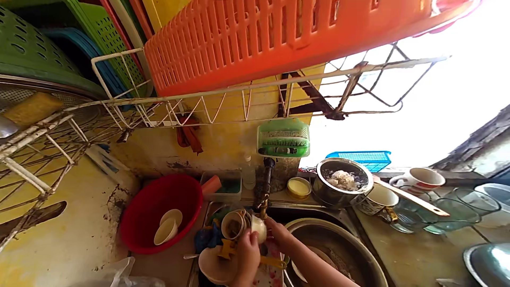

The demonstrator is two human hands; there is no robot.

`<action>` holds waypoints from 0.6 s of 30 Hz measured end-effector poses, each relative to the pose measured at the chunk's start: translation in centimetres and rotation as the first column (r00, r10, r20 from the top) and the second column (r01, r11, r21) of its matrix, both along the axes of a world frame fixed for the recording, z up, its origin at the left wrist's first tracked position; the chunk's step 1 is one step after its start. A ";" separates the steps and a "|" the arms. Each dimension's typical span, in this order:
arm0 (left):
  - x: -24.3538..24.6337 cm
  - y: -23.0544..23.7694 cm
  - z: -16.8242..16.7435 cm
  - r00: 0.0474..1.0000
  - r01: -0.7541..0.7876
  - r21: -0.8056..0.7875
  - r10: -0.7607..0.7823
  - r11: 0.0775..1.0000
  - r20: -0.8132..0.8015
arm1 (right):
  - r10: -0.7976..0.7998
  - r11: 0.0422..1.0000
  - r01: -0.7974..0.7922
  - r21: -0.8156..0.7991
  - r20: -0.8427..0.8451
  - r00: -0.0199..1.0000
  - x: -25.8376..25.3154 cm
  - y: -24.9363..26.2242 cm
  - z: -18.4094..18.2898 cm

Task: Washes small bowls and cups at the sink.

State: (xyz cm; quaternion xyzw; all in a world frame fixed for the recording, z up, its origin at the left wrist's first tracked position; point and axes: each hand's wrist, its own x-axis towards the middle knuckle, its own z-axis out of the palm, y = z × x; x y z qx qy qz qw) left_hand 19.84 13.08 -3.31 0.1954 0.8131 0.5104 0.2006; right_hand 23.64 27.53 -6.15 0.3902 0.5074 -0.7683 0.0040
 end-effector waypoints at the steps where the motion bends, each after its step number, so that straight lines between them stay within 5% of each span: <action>1: -0.7 -0.1 -0.4 0.980 -0.133 0.146 0.108 0.980 0.168 | 0.001 1.000 -0.001 -0.018 -0.031 1.000 0.1 0.2 -0.2; 4: -2.9 0.3 -1.1 0.734 -0.503 0.335 0.190 0.797 0.652 | -0.025 0.984 -0.007 -0.177 -0.178 0.984 0.0 0.2 -0.7; 6: -3.8 0.6 -1.6 0.683 -0.542 0.265 0.234 0.798 0.692 | -0.055 0.960 -0.005 -0.281 -0.205 0.977 0.1 0.1 -0.7; 8: -4.2 0.9 -1.4 0.861 -0.368 0.086 0.304 0.926 0.408 | -0.147 0.936 0.080 -0.343 -0.176 0.973 0.3 0.1 -0.6; 10: -3.2 1.1 -0.5 0.981 -0.193 -0.178 0.187 0.965 -0.046 | -0.242 0.911 0.175 -0.373 -0.139 0.960 0.5 0.4 -0.8; 13: 0.1 2.2 -1.5 0.900 -0.053 -0.197 -0.039 0.979 -0.434 | -0.323 0.886 0.255 -0.387 -0.122 0.938 1.0 0.6 -0.2; 15: 1.8 3.9 -3.4 0.827 0.025 -0.088 -0.070 0.996 -0.558 | -0.401 0.863 0.324 -0.388 -0.134 0.906 1.4 0.3 0.4; 18: 1.2 6.2 -4.0 0.880 0.020 -0.046 -0.039 0.999 -0.473 | -0.503 0.820 0.421 -0.388 -0.135 0.854 1.9 0.2 0.9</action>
